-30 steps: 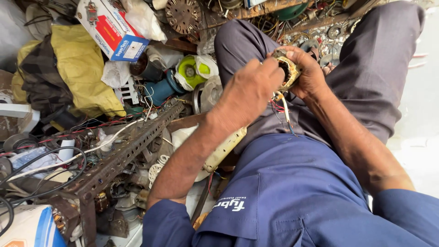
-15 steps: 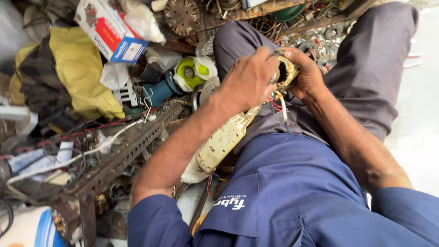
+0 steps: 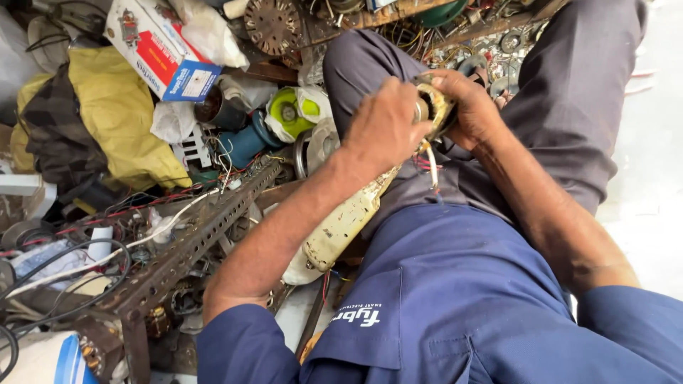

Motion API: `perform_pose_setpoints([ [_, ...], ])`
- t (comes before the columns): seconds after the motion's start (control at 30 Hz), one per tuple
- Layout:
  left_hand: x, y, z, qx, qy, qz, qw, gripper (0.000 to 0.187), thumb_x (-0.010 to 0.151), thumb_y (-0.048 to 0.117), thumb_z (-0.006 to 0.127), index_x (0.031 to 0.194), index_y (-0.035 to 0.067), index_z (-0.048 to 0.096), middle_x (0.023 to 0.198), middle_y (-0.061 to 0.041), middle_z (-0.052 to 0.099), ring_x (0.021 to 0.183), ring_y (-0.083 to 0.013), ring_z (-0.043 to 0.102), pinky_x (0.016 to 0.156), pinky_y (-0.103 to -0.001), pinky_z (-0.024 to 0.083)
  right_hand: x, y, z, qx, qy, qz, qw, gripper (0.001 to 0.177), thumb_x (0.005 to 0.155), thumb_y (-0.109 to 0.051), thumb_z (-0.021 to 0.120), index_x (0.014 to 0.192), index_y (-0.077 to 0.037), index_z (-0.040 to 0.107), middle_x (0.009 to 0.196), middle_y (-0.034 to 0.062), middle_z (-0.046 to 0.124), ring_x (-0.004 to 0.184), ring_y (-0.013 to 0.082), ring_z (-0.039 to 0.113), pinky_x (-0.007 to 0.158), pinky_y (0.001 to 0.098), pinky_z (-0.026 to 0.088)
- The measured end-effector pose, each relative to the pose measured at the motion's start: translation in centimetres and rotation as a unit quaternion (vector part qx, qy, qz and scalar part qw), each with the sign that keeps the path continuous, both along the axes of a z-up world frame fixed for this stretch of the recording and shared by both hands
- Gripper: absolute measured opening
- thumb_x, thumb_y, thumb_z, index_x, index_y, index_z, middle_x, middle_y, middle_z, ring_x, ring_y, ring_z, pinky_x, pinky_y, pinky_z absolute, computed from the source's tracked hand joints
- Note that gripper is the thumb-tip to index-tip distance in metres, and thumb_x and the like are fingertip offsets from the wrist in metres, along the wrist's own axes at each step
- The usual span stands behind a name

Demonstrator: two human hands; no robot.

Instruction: Dismantling and checking the internal wiring and core of a ceiling fan motor.

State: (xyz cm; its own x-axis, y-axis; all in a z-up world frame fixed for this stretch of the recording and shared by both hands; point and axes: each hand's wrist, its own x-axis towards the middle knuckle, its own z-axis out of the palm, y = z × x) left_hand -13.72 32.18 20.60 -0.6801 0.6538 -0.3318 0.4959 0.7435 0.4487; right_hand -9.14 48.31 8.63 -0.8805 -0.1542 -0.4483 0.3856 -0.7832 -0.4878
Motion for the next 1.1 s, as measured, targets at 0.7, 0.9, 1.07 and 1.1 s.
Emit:
perform_pose_setpoints([
  [0.7, -0.9, -1.6, 1.6, 0.152, 0.14, -0.186, 0.961, 0.021, 0.077, 0.006, 0.07, 0.096, 0.004, 0.06, 0.101, -0.012, 0.06, 0.084, -0.0296, 0.064, 0.073, -0.042, 0.055, 0.3, -0.5, -1.2, -0.004, 0.007, -0.02, 1.0, 0.033, 0.095, -0.016, 0.061, 0.124, -0.002, 0.061, 0.108, 0.0098, 0.068, 0.096, 0.0212, 0.069, 0.087, 0.0386, 0.061],
  [0.9, 0.1, -1.7, 0.2, 0.144, 0.165, -0.173, 0.96, 0.013, 0.087, -0.006, 0.06, 0.097, 0.003, 0.061, 0.102, -0.014, 0.059, 0.085, -0.0271, 0.064, 0.074, -0.04, 0.056, 0.3, -0.7, -2.1, -0.008, 0.021, -0.032, 0.999, 0.031, 0.098, -0.015, 0.06, 0.126, -0.002, 0.061, 0.111, 0.0102, 0.068, 0.098, 0.0215, 0.068, 0.091, 0.0379, 0.06],
  [1.07, 0.2, -0.7, -1.2, 0.139, 0.183, -0.173, 0.958, 0.013, 0.083, -0.005, 0.058, 0.091, 0.004, 0.06, 0.101, -0.014, 0.058, 0.085, -0.0284, 0.063, 0.074, -0.039, 0.057, 0.4, -0.6, -1.6, -0.003, -0.004, -0.044, 0.999, 0.032, 0.096, -0.016, 0.061, 0.125, -0.003, 0.063, 0.11, 0.01, 0.068, 0.1, 0.0217, 0.068, 0.091, 0.0383, 0.06],
  [1.1, 0.3, -0.5, -1.2, 0.141, 0.181, -0.173, 0.958, 0.013, 0.083, -0.005, 0.058, 0.091, 0.004, 0.06, 0.101, -0.014, 0.058, 0.085, -0.0284, 0.063, 0.074, -0.039, 0.057, 0.6, -0.5, -2.0, -0.002, -0.006, -0.044, 0.999, 0.032, 0.096, -0.016, 0.061, 0.125, -0.003, 0.063, 0.11, 0.01, 0.068, 0.1, 0.0217, 0.068, 0.091, 0.0383, 0.06],
])
